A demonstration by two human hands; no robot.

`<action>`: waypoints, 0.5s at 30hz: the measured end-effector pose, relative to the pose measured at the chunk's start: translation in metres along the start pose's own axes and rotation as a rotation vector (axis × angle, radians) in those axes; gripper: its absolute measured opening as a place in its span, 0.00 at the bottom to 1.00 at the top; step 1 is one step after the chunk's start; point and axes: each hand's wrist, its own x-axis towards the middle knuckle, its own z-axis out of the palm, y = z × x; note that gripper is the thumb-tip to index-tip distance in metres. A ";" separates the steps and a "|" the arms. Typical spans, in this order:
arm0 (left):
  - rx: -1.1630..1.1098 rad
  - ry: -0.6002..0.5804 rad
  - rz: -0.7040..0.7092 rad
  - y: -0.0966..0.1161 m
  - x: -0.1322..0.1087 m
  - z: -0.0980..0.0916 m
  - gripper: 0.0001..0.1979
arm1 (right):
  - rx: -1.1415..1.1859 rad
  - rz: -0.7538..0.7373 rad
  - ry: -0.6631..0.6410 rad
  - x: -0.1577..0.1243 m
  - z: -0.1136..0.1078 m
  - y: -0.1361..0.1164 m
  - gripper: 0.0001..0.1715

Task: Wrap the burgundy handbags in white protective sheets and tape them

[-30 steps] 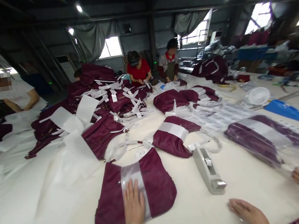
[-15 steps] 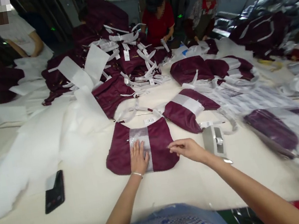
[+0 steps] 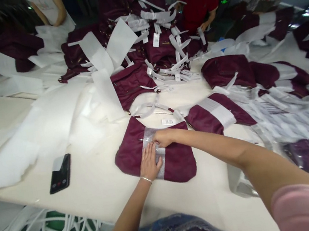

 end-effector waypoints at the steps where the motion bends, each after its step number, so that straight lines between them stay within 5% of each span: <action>1: -0.003 -0.006 -0.002 0.000 0.000 0.001 0.35 | -0.034 0.015 -0.024 0.006 0.000 0.000 0.07; 6: -0.015 -0.036 -0.020 0.003 0.004 -0.006 0.33 | -0.159 0.099 -0.059 0.027 -0.006 -0.004 0.03; 10: -0.034 0.005 -0.023 0.003 -0.007 -0.007 0.36 | -0.232 0.104 -0.012 0.026 -0.012 0.013 0.13; 15: -0.092 -0.071 -0.009 -0.024 -0.002 0.062 0.37 | -0.136 0.220 0.261 0.023 -0.019 0.096 0.14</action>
